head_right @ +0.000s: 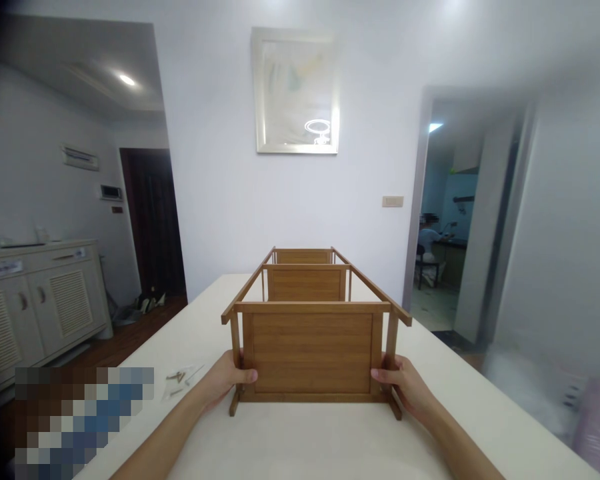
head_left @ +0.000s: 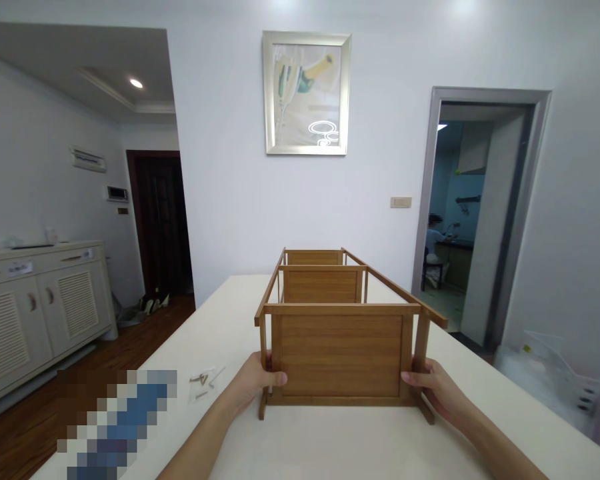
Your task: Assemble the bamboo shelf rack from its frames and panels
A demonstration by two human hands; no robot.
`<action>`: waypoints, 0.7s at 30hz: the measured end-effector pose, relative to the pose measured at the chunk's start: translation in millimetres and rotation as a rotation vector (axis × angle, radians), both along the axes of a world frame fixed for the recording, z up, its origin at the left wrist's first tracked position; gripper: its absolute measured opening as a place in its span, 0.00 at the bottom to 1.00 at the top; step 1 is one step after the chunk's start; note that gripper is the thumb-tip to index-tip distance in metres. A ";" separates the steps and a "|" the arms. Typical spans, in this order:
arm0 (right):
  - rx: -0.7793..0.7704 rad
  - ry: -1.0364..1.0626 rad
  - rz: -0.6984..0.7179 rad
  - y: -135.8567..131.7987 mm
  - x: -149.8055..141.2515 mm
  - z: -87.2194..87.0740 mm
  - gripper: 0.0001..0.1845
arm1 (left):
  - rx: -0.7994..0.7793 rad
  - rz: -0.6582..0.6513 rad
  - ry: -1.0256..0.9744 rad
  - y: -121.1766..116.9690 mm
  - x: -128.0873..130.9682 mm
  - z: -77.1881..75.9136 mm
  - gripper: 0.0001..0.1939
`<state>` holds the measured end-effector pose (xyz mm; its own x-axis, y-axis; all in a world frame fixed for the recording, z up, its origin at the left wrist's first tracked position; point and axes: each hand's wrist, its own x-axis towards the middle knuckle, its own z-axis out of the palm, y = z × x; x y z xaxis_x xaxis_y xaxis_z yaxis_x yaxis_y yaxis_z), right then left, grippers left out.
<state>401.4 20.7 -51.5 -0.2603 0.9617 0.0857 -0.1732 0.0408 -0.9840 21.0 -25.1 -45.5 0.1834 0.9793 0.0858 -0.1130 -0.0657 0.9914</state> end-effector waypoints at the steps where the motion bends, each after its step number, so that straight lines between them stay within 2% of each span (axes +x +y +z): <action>1: -0.004 0.002 0.007 -0.6 0.0 0.7 0.20 | 0.003 -0.011 0.001 -0.8 0.4 1.4 0.30; 10: 0.002 0.011 0.027 -1.3 1.0 1.6 0.23 | 0.024 -0.026 -0.031 -1.1 -0.5 -0.4 0.36; 15: 0.005 0.052 -0.002 -1.0 1.3 1.7 0.25 | 0.042 -0.034 -0.042 -1.3 -0.8 -1.9 0.32; 21: -0.035 0.057 -0.021 0.6 1.2 -1.4 0.23 | 0.010 0.017 -0.006 1.4 -0.6 -5.6 0.28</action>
